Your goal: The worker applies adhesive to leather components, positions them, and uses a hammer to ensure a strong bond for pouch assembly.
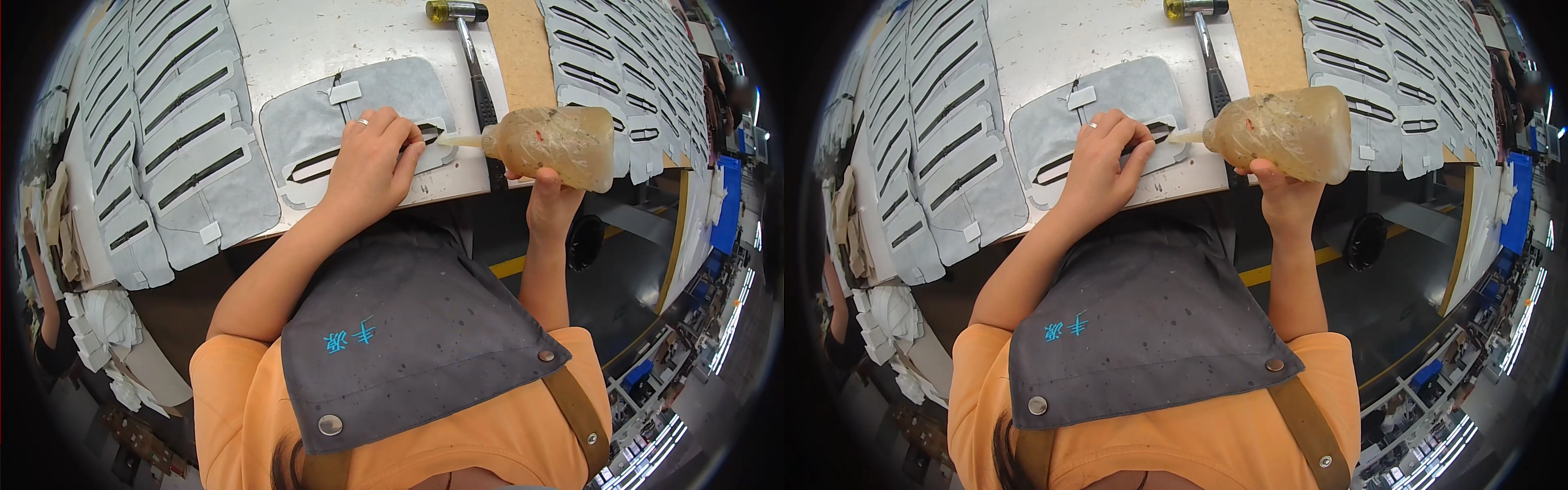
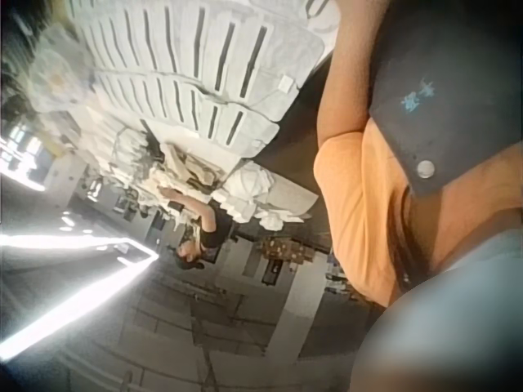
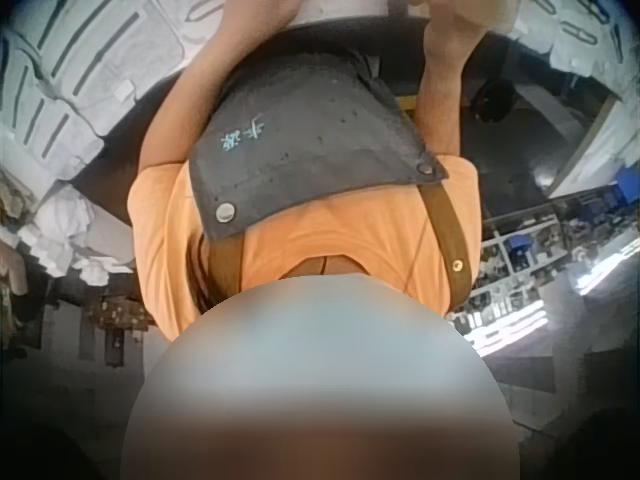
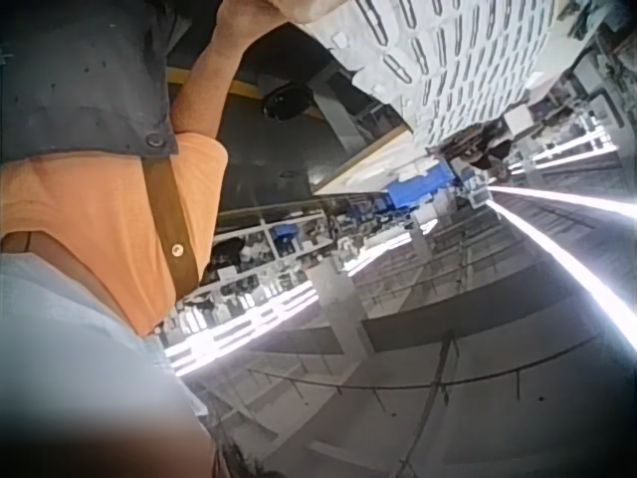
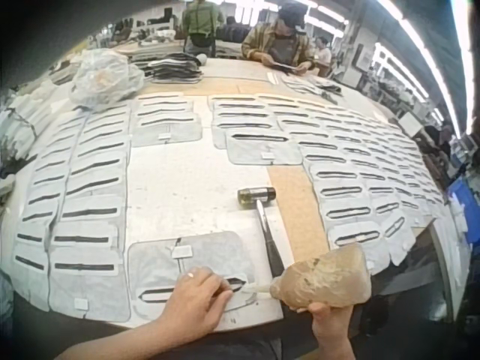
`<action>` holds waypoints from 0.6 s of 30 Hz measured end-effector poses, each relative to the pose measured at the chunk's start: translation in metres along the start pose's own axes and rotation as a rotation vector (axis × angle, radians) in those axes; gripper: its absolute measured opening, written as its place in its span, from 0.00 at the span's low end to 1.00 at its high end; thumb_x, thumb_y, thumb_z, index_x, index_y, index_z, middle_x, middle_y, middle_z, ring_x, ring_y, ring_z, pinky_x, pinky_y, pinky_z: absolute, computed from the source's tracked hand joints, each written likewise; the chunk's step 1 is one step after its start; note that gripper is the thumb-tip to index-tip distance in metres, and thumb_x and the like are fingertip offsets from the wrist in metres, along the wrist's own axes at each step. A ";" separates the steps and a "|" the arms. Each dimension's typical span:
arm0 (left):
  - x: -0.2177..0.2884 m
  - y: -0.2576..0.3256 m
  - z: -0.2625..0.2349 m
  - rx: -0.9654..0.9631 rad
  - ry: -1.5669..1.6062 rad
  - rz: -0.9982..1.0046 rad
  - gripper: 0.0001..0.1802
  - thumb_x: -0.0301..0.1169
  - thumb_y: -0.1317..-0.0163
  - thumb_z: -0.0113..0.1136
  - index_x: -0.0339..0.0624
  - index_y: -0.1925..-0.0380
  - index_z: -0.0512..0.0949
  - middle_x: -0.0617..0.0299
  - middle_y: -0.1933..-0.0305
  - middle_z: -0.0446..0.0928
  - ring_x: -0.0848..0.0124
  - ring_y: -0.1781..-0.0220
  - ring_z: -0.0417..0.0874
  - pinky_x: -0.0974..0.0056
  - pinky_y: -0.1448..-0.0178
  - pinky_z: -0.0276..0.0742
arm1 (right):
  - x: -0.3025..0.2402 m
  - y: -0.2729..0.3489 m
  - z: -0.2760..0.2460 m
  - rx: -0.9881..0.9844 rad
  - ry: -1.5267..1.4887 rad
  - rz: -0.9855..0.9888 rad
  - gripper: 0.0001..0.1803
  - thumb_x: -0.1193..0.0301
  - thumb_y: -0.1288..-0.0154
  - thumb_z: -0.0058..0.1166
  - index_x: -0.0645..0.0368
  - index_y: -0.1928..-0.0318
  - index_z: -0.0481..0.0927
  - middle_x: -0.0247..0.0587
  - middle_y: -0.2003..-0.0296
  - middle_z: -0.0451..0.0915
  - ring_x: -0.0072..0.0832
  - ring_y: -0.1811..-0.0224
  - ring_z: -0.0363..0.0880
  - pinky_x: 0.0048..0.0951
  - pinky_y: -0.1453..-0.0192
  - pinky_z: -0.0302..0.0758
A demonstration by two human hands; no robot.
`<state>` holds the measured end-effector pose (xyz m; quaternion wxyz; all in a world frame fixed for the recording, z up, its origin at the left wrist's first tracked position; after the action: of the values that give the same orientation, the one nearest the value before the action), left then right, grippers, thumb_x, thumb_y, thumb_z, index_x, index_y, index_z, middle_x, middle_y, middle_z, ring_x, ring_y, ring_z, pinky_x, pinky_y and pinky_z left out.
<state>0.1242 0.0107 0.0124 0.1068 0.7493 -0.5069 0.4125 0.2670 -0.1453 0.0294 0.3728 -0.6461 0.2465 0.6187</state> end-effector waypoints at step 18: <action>0.002 0.001 -0.001 0.019 -0.018 0.032 0.02 0.27 0.40 0.59 0.42 0.69 0.76 0.62 0.68 0.72 0.63 0.62 0.72 0.61 0.57 0.62 | 0.017 -0.021 -0.013 0.073 -0.397 0.187 0.41 0.48 0.46 0.68 0.61 0.42 0.66 0.43 0.53 0.77 0.33 0.61 0.80 0.29 0.72 0.79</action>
<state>0.1233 0.0091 0.0144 0.0887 0.7458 -0.5157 0.4123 0.2933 -0.1401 0.0160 0.3780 -0.4719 0.2494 0.7565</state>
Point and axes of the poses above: each hand's wrist, its own y-axis away from the middle knuckle, its own z-axis out of the palm, x = y × z, the point moved 8 cm from there along -y, towards the middle knuckle
